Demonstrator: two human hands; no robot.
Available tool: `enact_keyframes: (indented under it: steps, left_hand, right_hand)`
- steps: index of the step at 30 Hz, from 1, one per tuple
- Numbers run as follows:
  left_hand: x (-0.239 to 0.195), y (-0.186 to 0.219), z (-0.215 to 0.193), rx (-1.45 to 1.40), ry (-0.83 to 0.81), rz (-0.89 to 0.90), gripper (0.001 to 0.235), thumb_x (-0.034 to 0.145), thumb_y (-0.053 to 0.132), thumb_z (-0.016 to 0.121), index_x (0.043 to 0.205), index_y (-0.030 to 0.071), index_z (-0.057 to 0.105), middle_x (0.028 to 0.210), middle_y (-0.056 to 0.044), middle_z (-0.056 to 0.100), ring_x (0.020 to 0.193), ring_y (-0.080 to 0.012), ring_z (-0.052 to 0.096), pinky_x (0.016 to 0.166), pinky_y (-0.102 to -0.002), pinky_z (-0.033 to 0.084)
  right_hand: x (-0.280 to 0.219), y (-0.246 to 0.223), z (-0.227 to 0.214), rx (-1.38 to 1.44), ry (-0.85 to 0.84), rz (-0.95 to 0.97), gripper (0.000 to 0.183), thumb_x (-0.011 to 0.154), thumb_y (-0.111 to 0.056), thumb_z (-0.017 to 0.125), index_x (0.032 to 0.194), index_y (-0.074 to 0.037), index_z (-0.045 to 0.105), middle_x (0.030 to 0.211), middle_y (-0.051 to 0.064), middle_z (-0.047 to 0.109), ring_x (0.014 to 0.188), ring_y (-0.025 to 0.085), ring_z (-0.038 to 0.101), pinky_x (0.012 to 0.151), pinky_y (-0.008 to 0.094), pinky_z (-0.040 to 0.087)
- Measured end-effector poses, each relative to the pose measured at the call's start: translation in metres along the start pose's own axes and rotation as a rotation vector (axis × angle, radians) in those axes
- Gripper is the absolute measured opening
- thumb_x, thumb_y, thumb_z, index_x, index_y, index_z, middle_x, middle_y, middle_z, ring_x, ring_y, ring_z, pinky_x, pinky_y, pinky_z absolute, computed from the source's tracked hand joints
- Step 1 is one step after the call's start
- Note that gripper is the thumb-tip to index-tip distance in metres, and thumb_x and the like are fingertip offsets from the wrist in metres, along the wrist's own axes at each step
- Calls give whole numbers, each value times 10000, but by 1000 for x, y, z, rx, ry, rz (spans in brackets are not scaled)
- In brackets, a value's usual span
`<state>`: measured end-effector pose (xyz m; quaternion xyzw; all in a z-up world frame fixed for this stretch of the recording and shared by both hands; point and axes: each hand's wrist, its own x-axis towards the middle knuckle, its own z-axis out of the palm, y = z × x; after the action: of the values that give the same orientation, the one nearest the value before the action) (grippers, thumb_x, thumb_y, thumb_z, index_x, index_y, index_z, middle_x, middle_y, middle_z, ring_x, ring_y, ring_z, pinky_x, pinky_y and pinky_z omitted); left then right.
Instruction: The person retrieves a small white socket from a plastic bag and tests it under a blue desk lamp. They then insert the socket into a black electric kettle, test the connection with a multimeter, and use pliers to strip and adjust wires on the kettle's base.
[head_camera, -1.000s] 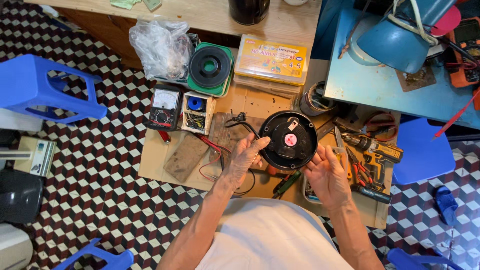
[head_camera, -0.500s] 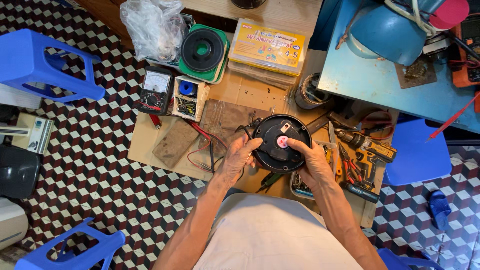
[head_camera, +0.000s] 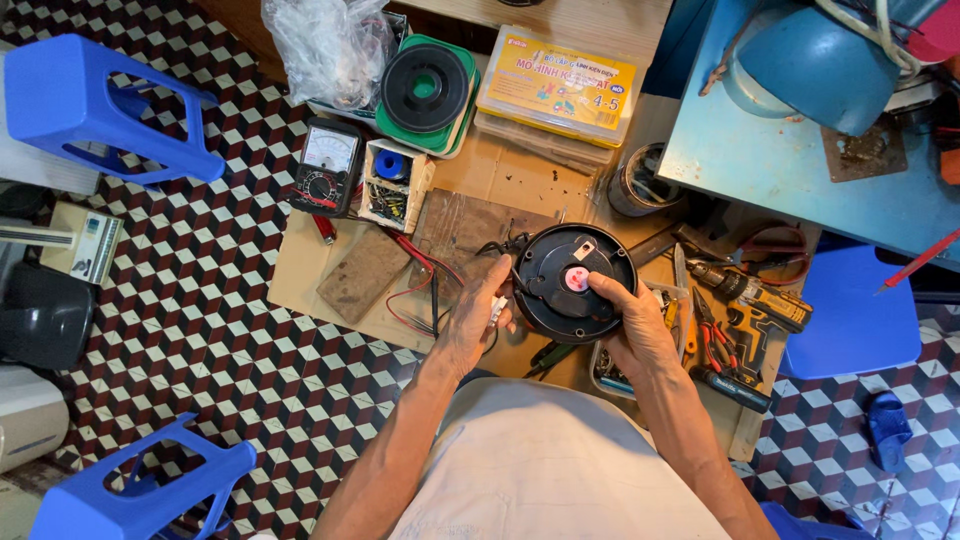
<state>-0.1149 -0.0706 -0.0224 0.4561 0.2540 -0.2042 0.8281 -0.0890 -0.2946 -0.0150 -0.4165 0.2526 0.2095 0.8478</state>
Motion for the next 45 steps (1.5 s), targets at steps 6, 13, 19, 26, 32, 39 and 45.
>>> enact_keyframes:
  steps: [6,13,19,26,32,39,45]
  left_hand:
    - [0,2,-3,12,155,135,293,902,363,682,1113,176,760,895,63,669,504,-35,402,525,-233,439]
    - [4,-8,-5,-145,200,179,272,929,320,752,1073,90,734,932,-23,690,516,-33,425,541,-237,452]
    - [6,-6,-9,-151,227,156,237,911,353,742,909,134,650,936,-55,740,498,-28,422,539,-230,443]
    - [9,8,-26,-300,198,72,191,907,309,748,908,157,632,933,-2,638,536,-37,420,575,-242,436]
    - [19,18,-36,-134,169,152,215,940,328,694,894,131,621,948,-20,651,514,-52,415,506,-252,393]
    - [17,22,-44,-89,95,64,236,1063,326,658,1009,97,644,857,-38,582,609,-69,554,522,-261,442]
    - [-2,29,-42,-300,-151,-108,629,925,603,548,1157,40,706,1008,-83,776,865,-140,737,771,-300,613]
  right_hand:
    - [-7,1,22,-69,61,-22,435,825,-101,762,1239,-64,635,1117,71,723,975,182,717,846,406,624]
    - [-7,4,29,129,-37,-92,448,865,-75,749,1294,-63,623,1235,67,704,1119,199,691,1002,395,570]
    - [-2,4,35,102,-52,-69,450,873,-74,749,1303,-57,620,1243,70,699,1124,195,684,1008,395,563]
    - [14,7,45,61,-96,-15,460,861,-85,761,1288,-6,609,1217,108,702,1102,207,687,1005,391,558]
    - [12,5,43,-165,-196,-98,419,867,-56,765,1265,-26,640,1225,98,702,1119,193,673,1017,381,535]
    - [-23,1,57,-1074,-549,-687,491,804,91,728,1263,-54,633,1372,106,666,1277,253,657,1044,363,518]
    - [-40,0,69,-1546,-850,-956,696,563,79,722,1244,0,599,1451,170,539,1386,358,475,1177,497,350]
